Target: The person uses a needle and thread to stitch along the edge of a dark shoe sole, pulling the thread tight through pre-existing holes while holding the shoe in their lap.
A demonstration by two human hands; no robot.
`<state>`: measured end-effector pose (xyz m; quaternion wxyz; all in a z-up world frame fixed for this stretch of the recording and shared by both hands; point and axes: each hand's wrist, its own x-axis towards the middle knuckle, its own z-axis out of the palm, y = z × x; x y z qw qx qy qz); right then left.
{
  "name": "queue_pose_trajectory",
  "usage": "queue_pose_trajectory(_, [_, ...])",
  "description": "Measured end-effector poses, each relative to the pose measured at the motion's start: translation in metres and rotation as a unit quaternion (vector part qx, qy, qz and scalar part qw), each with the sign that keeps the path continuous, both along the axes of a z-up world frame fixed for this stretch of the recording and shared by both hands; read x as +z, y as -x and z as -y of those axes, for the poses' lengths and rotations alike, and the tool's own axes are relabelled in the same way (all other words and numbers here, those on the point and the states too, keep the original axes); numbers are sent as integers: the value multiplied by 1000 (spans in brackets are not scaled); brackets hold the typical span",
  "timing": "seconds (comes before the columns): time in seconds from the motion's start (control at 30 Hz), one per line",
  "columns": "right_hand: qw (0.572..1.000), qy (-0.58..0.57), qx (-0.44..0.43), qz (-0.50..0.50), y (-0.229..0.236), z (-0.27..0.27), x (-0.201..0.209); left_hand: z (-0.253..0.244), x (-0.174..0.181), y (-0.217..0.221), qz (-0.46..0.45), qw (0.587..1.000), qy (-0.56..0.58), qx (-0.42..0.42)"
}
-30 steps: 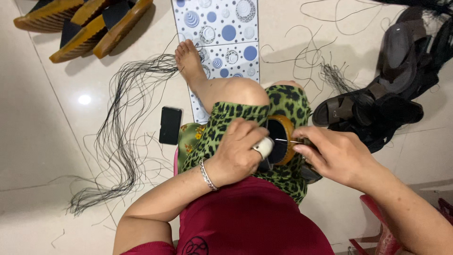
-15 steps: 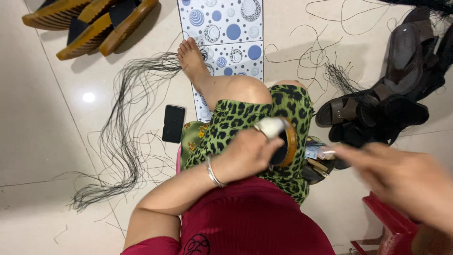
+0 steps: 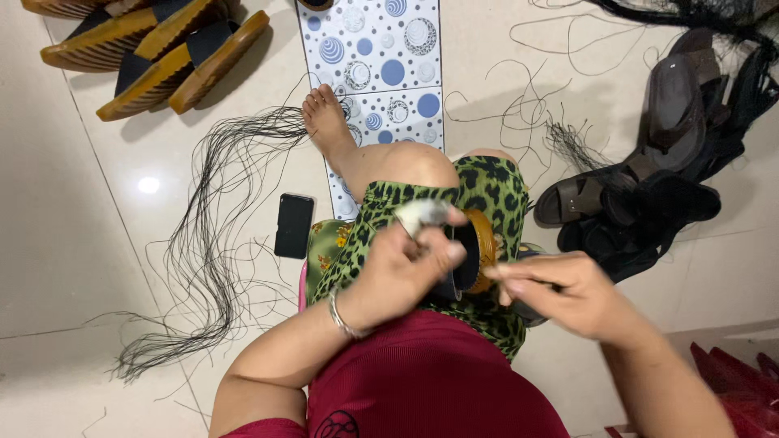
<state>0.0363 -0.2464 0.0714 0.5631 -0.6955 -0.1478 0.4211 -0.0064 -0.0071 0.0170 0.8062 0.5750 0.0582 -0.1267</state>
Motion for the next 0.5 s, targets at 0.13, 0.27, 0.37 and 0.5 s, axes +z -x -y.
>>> queue_pose_trajectory(0.13, [889,125,-56,437,8,-13,-34,12,7,9,10,988,147,51])
queue_pose_trajectory(0.27, [628,440,-101,634,-54,172,-83,-29,-12,7,-65,990,-121,-14])
queue_pose_trajectory(0.37, [719,442,-176,506,-82,372,-145,-63,-22,6,-116,911,-189,-348])
queue_pose_trajectory(0.5, [739,411,-185,501,-56,173,-75,-47,-41,10,-19,913,-128,-387])
